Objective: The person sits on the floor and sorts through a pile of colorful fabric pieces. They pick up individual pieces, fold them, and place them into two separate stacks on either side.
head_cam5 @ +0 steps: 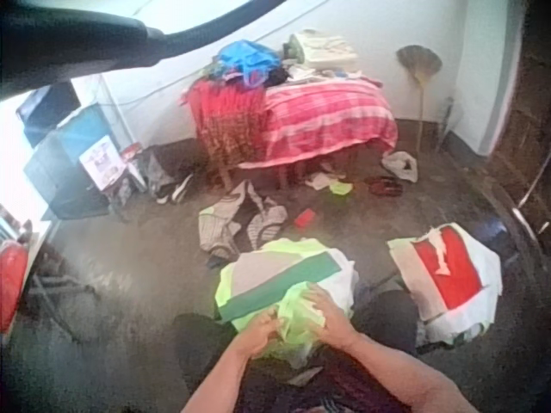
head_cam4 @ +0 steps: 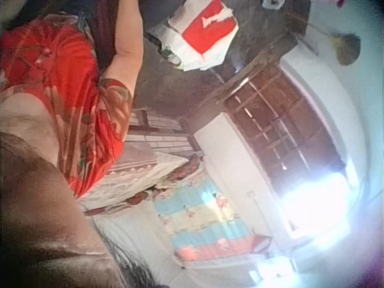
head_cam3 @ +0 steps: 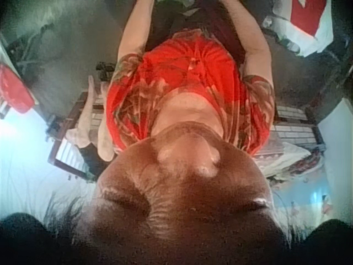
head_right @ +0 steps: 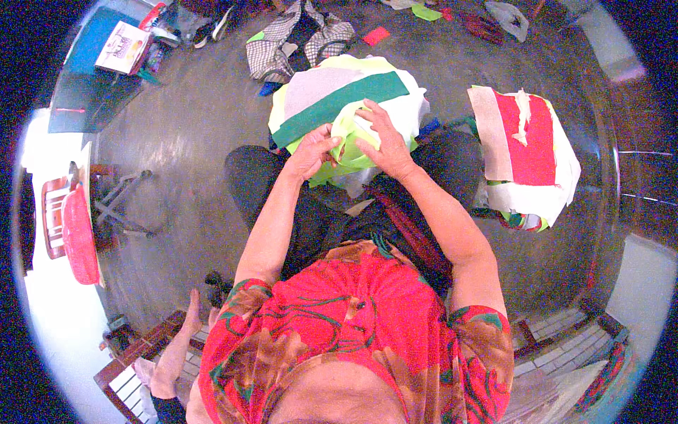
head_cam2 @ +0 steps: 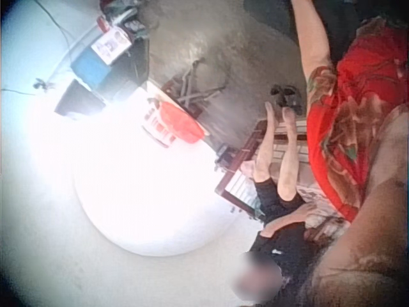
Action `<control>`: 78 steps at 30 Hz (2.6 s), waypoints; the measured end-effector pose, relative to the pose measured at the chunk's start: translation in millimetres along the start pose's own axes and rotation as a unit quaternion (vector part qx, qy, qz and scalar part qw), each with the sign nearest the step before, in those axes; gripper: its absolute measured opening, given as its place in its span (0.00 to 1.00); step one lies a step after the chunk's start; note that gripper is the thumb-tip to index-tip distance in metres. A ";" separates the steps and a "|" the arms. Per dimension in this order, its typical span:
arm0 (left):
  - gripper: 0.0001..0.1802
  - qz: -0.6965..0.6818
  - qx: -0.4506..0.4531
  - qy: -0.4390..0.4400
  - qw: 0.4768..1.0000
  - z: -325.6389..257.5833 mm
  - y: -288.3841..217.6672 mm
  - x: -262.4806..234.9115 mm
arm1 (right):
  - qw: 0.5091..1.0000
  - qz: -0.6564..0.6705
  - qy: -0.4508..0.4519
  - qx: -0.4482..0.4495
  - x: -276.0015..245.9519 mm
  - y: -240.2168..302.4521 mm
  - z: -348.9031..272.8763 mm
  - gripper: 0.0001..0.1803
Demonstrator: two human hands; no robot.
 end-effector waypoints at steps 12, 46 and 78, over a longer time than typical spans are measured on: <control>0.25 0.029 -0.044 0.065 0.997 -1.2 1.9 12.8 | 0.850 0.391 0.085 0.344 31.2 -52.6 -13.2 0.18; 0.24 0.356 0.103 -0.061 0.927 11.1 23.7 -30.1 | 0.765 0.521 -0.259 0.277 -81.1 -121.7 -16.8 0.15; 0.13 0.355 0.078 -0.252 0.897 50.7 -85.6 -145.6 | 0.808 0.355 -0.298 0.364 -79.6 -137.3 22.0 0.09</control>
Point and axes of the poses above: each hand's wrist, its own z-axis towards the middle knuckle, its own x-axis out of the palm, y = z × x, the point moved 4 cm from there along z, towards the middle knuckle, and after that the axes turned 3 degrees about -x, right-handed, at the moved point
